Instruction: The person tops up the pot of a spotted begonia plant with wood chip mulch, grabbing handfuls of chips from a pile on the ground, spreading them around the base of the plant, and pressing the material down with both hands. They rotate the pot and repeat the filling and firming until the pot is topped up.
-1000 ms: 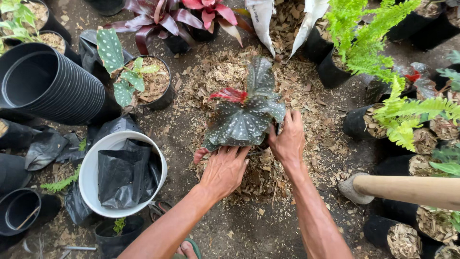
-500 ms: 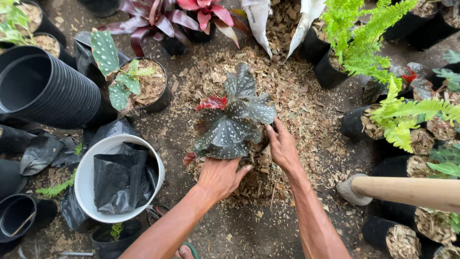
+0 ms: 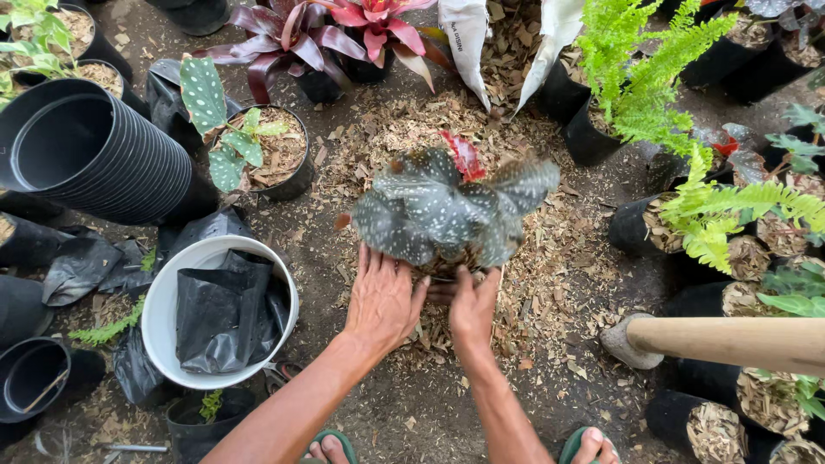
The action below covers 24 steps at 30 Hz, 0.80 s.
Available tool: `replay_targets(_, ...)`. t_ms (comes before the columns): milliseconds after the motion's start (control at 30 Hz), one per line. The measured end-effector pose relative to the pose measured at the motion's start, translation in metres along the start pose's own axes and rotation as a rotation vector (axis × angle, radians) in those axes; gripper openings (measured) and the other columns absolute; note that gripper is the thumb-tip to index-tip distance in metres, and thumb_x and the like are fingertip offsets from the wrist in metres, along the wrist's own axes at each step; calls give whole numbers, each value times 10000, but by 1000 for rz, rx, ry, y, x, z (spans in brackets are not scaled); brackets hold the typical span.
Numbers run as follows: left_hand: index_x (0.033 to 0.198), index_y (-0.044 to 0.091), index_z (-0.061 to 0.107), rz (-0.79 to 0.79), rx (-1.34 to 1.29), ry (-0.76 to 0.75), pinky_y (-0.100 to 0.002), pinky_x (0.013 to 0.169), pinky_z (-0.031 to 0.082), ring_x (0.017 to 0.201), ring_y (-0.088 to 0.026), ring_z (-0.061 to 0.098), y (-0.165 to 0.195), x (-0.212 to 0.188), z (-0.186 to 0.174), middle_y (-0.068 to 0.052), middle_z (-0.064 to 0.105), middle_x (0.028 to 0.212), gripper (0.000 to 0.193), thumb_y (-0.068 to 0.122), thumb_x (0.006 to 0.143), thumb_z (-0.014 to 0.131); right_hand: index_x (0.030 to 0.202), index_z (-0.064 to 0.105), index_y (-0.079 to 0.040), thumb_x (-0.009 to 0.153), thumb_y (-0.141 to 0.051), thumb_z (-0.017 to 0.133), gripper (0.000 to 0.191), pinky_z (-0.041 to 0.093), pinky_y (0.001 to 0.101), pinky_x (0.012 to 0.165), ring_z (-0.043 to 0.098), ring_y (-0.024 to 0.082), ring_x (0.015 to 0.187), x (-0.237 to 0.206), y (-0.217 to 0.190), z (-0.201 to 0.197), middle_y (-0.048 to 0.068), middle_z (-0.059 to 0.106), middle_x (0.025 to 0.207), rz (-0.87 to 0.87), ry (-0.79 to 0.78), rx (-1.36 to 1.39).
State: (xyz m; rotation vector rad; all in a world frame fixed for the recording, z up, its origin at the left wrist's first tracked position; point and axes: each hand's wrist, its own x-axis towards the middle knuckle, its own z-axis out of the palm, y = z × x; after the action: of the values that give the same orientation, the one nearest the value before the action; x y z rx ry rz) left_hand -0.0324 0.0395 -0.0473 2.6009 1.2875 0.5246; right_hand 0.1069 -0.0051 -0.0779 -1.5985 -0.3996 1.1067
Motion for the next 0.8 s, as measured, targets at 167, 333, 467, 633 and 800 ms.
replay_targets(167,1283,-116,502,-109,-31,-96,-664,1082,291,1322,-532,394,-5,-5,6,-320,482,1345,549,305,934,552,1388,248,-28,1019,-145,481,452,615,439,866,728,331,985,-1,34,24,286,633,1225,46,79,225)
replay_targets(333,1292,-65,511,-160,-140,-220,-646,1089,331,1300,-519,441,-9,-7,4,-289,500,1339,482,291,969,541,1482,178,-111,968,-118,539,628,580,439,914,704,339,1048,2,54,24,256,615,1274,80,87,379)
replay_targets(467,1316,-82,478,-190,-255,-52,-547,1052,418,1225,-480,507,-6,-3,-2,-330,488,1365,477,201,942,564,1482,238,-108,936,-101,584,647,579,477,944,680,346,1089,-4,53,33,227,599,1310,49,146,467)
replay_targets(633,1419,-82,317,-337,-400,18,-519,1057,431,1262,-499,509,1,3,-6,-391,437,1413,606,150,930,590,1472,269,-112,913,-139,660,683,558,455,1010,621,292,1202,-10,54,36,142,570,1370,23,82,451)
replay_targets(800,1642,23,78,-868,-583,-495,-497,1118,471,1218,-468,639,4,9,-1,-373,642,1284,858,335,965,503,1340,460,-3,895,-95,689,508,570,432,998,658,265,1118,-7,71,-3,165,662,1234,-87,-3,147)
